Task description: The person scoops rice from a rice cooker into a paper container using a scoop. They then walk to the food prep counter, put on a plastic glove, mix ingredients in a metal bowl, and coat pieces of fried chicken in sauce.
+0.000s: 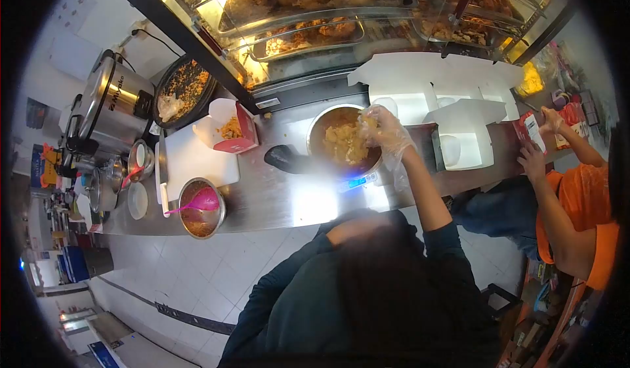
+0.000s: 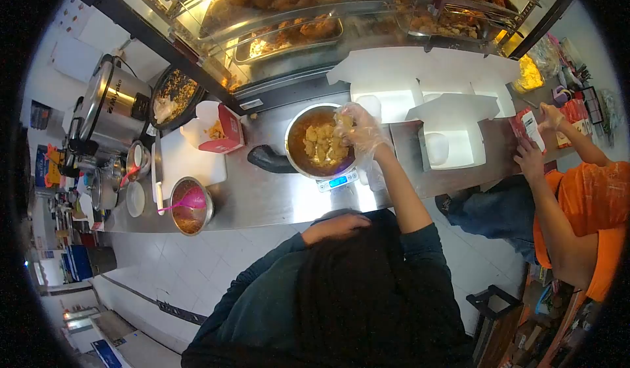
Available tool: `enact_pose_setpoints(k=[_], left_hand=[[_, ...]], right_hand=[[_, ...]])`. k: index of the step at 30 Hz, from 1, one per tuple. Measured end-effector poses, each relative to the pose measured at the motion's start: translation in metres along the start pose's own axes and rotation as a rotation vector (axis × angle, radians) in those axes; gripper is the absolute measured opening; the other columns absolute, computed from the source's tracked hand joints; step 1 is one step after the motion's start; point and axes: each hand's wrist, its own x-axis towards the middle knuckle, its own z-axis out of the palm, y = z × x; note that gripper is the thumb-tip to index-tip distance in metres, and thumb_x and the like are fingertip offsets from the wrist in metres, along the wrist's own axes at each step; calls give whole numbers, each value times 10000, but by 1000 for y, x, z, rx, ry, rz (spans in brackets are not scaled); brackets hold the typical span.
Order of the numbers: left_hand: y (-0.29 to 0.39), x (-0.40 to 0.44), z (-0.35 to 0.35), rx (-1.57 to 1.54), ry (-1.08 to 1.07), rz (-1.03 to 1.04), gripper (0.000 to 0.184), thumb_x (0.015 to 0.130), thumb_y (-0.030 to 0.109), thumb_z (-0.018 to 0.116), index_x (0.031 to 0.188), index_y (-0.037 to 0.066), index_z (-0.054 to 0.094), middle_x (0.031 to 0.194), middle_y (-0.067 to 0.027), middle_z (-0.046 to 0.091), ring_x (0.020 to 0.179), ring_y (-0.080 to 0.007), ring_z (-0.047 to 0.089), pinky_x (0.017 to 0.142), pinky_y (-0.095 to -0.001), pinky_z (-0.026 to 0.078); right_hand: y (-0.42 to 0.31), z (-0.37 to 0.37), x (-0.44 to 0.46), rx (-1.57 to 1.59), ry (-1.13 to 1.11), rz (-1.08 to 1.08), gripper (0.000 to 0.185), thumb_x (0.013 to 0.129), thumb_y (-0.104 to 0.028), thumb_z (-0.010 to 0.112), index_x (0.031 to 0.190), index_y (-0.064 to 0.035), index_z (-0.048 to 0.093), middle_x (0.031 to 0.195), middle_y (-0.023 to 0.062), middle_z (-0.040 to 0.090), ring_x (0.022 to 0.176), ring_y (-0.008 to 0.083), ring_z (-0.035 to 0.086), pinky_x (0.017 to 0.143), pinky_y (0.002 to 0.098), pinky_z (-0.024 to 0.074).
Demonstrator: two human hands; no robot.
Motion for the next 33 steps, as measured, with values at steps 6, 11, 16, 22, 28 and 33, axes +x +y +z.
enact_pose_setpoints(k=[6, 11, 16, 22, 28, 33], left_hand=[[36, -3, -17, 155, -9, -84, 272, 759, 62, 435, 1018, 5, 498, 1003, -161, 519, 948, -276, 479, 846, -345, 350], [53, -4, -22, 112, 27, -150, 273, 785, 96, 432, 1041, 25, 495, 1026, -153, 513, 961, -268, 476, 853, -340, 346], [32, -6, -16, 112, 21, -79, 295, 789, 92, 429, 1075, 35, 468, 1061, -150, 491, 980, -265, 462, 868, -338, 336], [49, 2, -17, 109, -4, -167, 298, 797, 94, 420, 1087, 29, 452, 1077, -149, 479, 994, -263, 452, 879, -339, 328], [52, 6, -15, 96, -6, -193, 286, 807, 103, 415, 1081, 34, 457, 1067, -147, 485, 992, -257, 454, 875, -332, 331], [45, 2, -15, 119, 78, -123, 263, 813, 121, 422, 1055, 32, 472, 1044, -132, 498, 978, -237, 462, 867, -323, 335]], right_hand=[[15, -4, 8, -42, 26, -204, 279, 687, 42, 541, 917, -83, 445, 900, 41, 510, 744, 131, 517, 613, 239, 475], [-11, -3, -1, -104, 96, -282, 249, 697, 68, 516, 900, -72, 484, 874, 21, 533, 774, 108, 508, 647, 225, 463], [-15, 3, -1, -121, 120, -327, 221, 718, 53, 536, 898, -70, 501, 873, 27, 546, 792, 94, 509, 650, 216, 452], [-12, 1, 1, 95, 55, -272, 282, 713, 0, 580, 970, -67, 488, 921, 36, 557, 832, 131, 521, 714, 246, 444], [-53, 9, -23, -337, 1, -112, 422, 703, -79, 592, 1084, -35, 414, 1035, 80, 508, 929, 164, 505, 801, 282, 429], [-40, -17, -15, -220, 50, -280, 378, 726, -56, 561, 1082, -39, 434, 1007, 76, 523, 966, 159, 482, 812, 270, 418]])
